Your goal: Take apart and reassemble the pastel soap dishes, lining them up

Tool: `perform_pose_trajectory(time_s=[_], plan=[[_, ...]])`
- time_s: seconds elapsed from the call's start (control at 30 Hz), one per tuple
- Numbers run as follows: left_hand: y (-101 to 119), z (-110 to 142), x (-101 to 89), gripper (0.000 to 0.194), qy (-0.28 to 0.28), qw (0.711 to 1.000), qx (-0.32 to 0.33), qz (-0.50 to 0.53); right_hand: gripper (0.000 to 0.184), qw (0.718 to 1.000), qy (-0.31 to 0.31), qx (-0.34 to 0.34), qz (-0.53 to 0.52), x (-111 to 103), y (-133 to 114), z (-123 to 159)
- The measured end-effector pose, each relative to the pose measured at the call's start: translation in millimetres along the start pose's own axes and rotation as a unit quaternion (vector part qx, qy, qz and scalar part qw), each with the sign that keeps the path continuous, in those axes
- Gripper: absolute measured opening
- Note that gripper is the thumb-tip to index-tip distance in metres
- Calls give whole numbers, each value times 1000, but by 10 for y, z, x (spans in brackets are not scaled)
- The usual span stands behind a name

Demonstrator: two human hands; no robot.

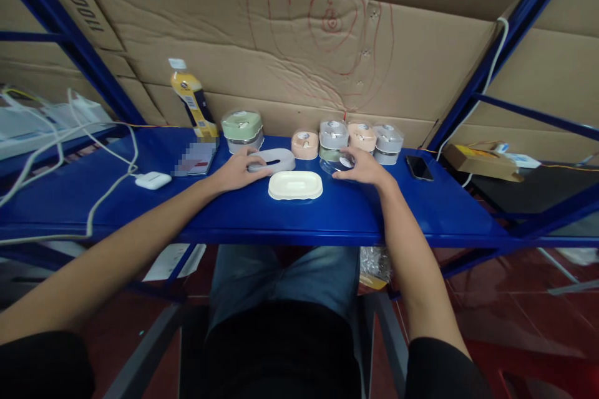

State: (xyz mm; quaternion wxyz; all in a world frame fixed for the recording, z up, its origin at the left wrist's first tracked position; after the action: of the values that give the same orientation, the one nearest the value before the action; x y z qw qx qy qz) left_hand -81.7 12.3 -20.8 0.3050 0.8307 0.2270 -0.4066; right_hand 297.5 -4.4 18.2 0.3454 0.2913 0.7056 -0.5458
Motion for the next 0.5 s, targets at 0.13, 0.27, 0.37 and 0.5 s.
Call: perform_pose_trajectory(time_s=[0.13,0.27,0.37,0.5], plan=[[226,-1,-122,47,70,997,38,21,89,993,41,-81,-77,27,-266,50],[626,12,-42,41,35,989,126,71,86,981,112,-90,-128,34,-325,13],[808,9,106,43,-26,982,155,106,86,975,130,-100,-152,39,-316,2],[847,-9,202,47,-44,978,169,115,88,976,96,-127,-150,119,-402,36]])
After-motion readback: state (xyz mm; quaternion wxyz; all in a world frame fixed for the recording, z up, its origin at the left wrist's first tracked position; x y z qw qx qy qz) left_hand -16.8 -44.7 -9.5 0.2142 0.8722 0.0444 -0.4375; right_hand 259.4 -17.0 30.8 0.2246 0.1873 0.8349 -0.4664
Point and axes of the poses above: each hand's wrist, its own z-axis away from the middle knuckle, its own x-axis out of the palm, y = z × x, the point moved 5 cm from there along -z, towards the middle knuckle, and after that the axes turned 12 degrees about x, right-handed, at the moved point
